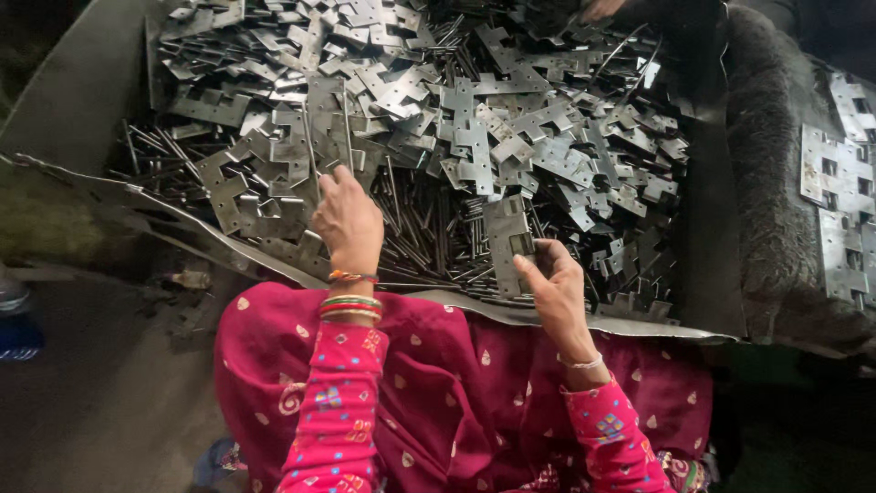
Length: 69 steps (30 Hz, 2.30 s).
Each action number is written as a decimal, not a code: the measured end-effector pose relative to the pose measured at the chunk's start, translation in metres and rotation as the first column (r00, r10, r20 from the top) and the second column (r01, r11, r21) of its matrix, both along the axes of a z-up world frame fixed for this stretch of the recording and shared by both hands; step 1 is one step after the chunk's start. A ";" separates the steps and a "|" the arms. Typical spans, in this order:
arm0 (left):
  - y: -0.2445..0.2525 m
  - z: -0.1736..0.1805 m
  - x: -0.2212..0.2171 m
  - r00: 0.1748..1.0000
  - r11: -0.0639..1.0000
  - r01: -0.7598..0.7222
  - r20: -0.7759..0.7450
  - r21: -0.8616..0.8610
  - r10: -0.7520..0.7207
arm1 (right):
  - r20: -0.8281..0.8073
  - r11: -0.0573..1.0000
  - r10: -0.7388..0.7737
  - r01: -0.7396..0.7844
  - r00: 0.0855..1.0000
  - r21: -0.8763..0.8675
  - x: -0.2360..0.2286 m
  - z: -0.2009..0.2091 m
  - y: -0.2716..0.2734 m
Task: The person sits on the floor and repeatedly picks up metal hinge plates and pins from a large pile, inserts the pins into the hinge plates, and places the assembled hinges onto a nearby surface. The task continues with consistent hand movements and no visible tools.
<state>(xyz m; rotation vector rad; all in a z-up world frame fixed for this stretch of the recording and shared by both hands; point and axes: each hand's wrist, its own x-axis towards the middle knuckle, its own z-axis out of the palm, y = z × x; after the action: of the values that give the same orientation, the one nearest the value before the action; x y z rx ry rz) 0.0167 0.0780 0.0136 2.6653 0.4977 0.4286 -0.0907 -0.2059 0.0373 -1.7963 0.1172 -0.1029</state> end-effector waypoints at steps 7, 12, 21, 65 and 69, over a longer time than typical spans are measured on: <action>0.042 0.022 0.002 0.982 0.979 -0.154 0.089 -0.136 0.167 | 0.031 1.000 -0.017 0.017 0.999 -0.019 0.000 -0.002 -0.001; 0.094 0.042 0.001 0.963 0.965 -0.262 0.074 0.011 0.260 | 0.052 0.999 -0.013 0.015 0.999 -0.037 0.000 0.002 0.001; 0.050 -0.012 0.027 0.938 0.928 0.346 -0.072 0.139 -0.339 | 0.028 0.999 -0.042 0.042 0.999 -0.009 0.000 0.000 0.001; 0.066 0.056 -0.017 0.788 -0.610 0.474 0.615 -0.635 -0.029 | 0.059 0.995 -0.079 0.075 0.995 0.066 0.001 -0.012 -0.003; 0.054 0.082 -0.028 0.854 -0.620 0.403 0.520 -0.673 -0.010 | 0.051 0.995 -0.081 0.078 0.995 0.056 0.001 -0.010 -0.003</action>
<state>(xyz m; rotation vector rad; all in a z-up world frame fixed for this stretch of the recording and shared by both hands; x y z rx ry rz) -0.0112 0.1322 0.0952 0.5185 -0.0972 -0.0603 -0.0901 -0.2086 0.0272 -1.7337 0.1520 -0.2032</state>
